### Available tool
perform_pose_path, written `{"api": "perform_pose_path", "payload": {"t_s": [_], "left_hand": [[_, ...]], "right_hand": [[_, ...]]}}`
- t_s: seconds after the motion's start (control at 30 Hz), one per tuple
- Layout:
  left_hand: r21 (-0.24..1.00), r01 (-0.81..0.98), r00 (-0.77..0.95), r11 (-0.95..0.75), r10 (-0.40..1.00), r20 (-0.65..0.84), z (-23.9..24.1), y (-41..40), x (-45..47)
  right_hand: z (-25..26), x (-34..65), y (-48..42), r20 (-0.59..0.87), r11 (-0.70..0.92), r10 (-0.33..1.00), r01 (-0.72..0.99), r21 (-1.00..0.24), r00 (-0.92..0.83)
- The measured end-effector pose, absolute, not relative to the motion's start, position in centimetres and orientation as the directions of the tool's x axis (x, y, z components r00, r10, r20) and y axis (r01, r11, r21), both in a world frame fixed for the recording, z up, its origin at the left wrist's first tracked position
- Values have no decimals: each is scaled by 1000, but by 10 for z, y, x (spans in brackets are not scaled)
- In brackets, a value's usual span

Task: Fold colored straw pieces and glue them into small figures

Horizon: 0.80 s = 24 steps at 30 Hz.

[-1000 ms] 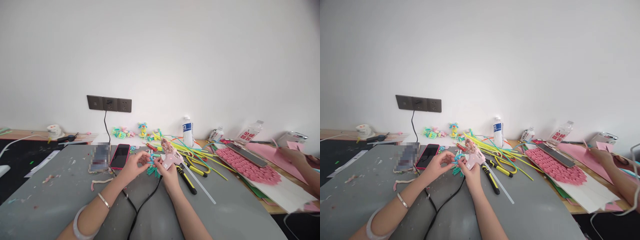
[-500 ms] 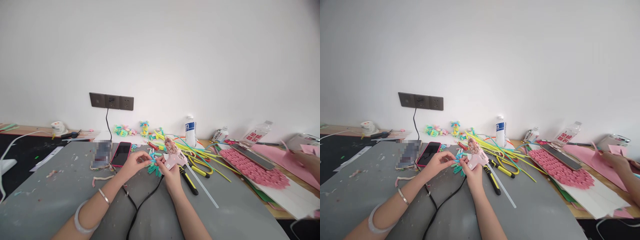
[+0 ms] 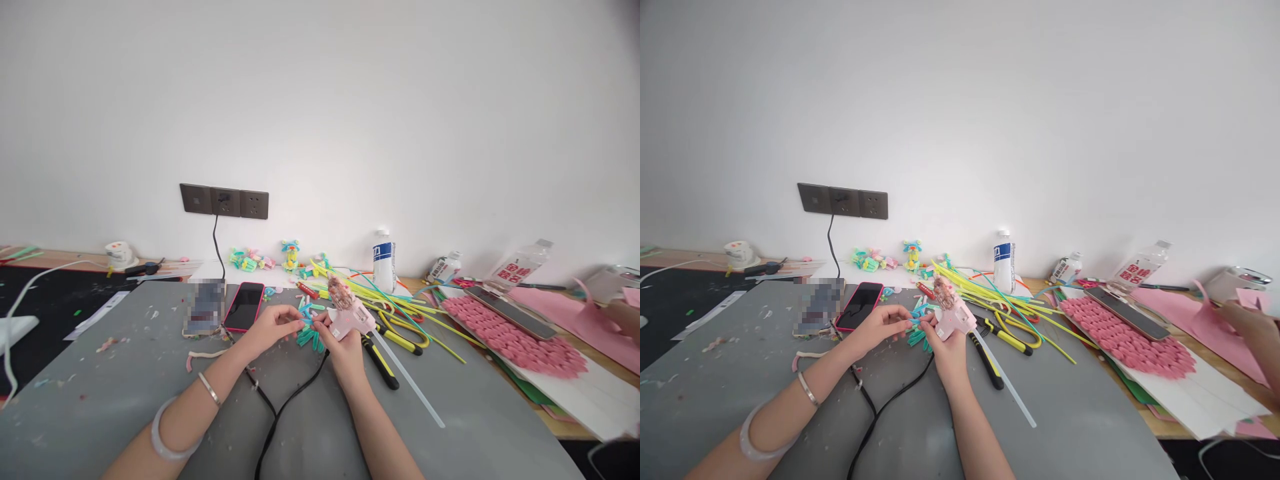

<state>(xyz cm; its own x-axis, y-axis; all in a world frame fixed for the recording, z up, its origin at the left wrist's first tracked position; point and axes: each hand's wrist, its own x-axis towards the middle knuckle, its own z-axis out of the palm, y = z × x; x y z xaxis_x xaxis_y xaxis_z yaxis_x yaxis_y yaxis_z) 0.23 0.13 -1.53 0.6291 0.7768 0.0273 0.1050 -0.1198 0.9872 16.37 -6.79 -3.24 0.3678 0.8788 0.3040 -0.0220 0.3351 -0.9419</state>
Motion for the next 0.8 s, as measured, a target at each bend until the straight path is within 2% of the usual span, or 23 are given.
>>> {"api": "perform_pose_path", "payload": {"t_s": [0.53, 0.8], "left_hand": [[995, 87, 602, -47, 799, -15, -11, -1, 4], [996, 86, 594, 20, 802, -67, -10, -2, 4]], "right_hand": [[-29, 164, -69, 324, 327, 870, 57, -943, 372], [-29, 165, -69, 312, 327, 879, 19, -945, 362]]}}
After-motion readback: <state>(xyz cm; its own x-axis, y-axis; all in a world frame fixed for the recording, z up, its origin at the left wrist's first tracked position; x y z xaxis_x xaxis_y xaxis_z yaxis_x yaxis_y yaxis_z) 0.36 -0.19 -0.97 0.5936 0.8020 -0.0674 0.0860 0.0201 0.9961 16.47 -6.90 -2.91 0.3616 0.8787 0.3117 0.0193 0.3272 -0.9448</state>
